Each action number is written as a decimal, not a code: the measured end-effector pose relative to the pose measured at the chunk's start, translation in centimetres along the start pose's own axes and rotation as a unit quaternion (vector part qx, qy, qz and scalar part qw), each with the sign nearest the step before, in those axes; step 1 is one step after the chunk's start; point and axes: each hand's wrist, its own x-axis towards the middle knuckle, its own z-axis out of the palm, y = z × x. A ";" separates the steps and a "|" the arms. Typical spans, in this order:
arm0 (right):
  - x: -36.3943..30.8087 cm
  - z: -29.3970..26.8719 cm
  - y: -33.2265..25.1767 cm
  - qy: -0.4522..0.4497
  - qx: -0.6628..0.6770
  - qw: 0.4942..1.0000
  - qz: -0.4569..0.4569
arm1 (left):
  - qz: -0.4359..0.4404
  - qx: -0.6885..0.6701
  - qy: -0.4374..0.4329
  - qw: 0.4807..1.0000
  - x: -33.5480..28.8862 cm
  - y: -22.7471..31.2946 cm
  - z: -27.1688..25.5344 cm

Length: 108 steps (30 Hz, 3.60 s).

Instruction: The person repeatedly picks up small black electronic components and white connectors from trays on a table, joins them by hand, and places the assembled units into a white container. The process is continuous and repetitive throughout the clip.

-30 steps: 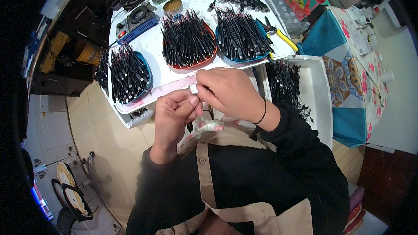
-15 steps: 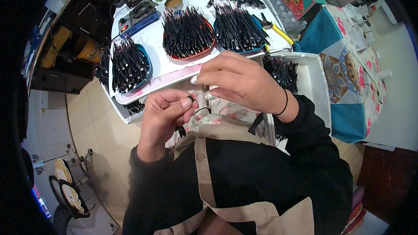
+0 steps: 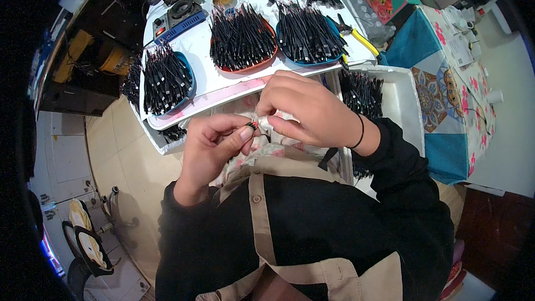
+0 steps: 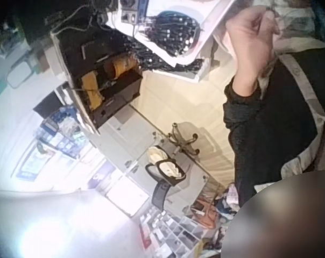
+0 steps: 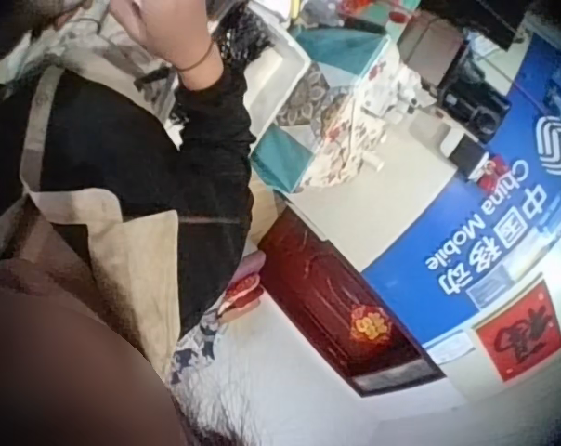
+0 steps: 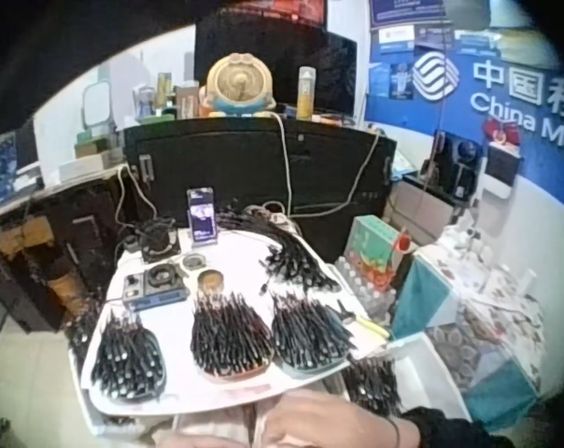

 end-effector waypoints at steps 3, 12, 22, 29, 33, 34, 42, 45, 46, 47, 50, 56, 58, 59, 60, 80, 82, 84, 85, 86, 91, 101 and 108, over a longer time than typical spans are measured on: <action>-0.6 0.8 0.3 -0.009 0.308 0.922 0.237 | 0.325 0.402 0.040 0.855 0.8 -0.8 0.0; -1.3 0.7 -0.2 0.074 -0.025 0.991 0.112 | 0.282 0.354 0.089 0.887 0.7 -0.8 0.4; -1.5 1.5 -0.5 0.003 0.013 0.990 0.144 | 0.306 0.500 0.069 0.807 -0.4 -2.0 0.9; -2.3 3.0 0.7 -0.018 0.654 0.577 0.489 | 0.378 0.531 0.038 0.757 -0.7 -3.6 0.0; -1.7 2.0 0.4 -0.010 0.424 0.861 0.282 | 0.232 0.299 0.076 0.923 -0.4 -2.3 -0.9; -1.2 1.4 0.6 -0.015 0.313 0.918 0.244 | 0.155 0.201 0.059 0.966 -0.6 -1.7 -1.5; 2.6 0.9 1.1 -0.014 0.154 0.981 0.115 | 0.023 -0.112 -0.038 0.993 1.4 -0.6 -3.0; 3.0 1.2 1.5 0.010 0.145 0.982 0.118 | 0.026 -0.135 -0.011 0.990 1.7 -1.0 -3.1; 3.0 1.4 1.6 0.013 0.130 0.985 0.116 | 0.023 -0.145 0.009 0.989 1.7 -1.2 -3.1; 2.9 1.6 1.7 0.018 0.120 0.987 0.110 | 0.019 -0.145 0.034 0.989 1.6 -1.5 -3.0; 2.7 1.8 2.1 0.037 0.083 0.993 0.075 | 0.062 -0.173 0.028 0.983 1.9 -2.1 -2.9; 2.2 0.5 3.1 0.114 -0.053 0.983 0.132 | 0.106 -0.272 0.033 0.956 0.8 -2.3 -2.5; 1.9 1.0 2.5 0.110 -0.048 0.992 0.050 | 0.095 -0.290 0.009 0.952 0.5 -2.4 -2.2; 1.8 1.4 2.0 0.116 -0.047 0.992 0.013 | 0.094 -0.302 -0.005 0.949 0.4 -2.4 -2.1; 1.6 1.4 1.5 0.095 0.001 0.995 0.005 | 0.102 -0.311 -0.010 0.945 0.3 -2.5 -1.9; -1.0 3.4 -1.2 0.027 0.400 0.869 0.289 | 0.272 0.277 0.054 0.920 -1.2 -1.2 -1.1; -1.1 2.9 -1.5 0.082 0.085 0.982 0.147 | 0.192 0.123 0.047 0.973 -1.4 -1.5 -1.1; -0.6 2.7 -1.7 0.082 -0.033 0.995 0.040 | 0.156 0.014 0.019 0.988 -1.4 -1.8 -1.3; -0.4 2.7 -1.7 0.087 -0.088 0.992 -0.012 | 0.148 -0.003 0.015 0.989 -1.4 -1.9 -1.3; -0.1 2.8 -1.8 0.101 -0.097 0.989 -0.047 | 0.143 -0.025 0.012 0.989 -1.4 -2.0 -1.2; -0.3 2.4 -1.9 0.015 -0.048 0.998 0.026 | 0.165 0.049 0.034 0.984 -1.3 -2.2 -1.0; 1.0 1.0 -3.6 0.051 0.283 0.937 0.198 | 0.138 -0.186 -0.038 0.972 -1.5 0.0 -1.3; 4.3 -0.8 -5.7 0.081 0.057 0.990 -0.105 | 0.048 -0.340 -0.121 0.931 -2.1 2.6 -0.7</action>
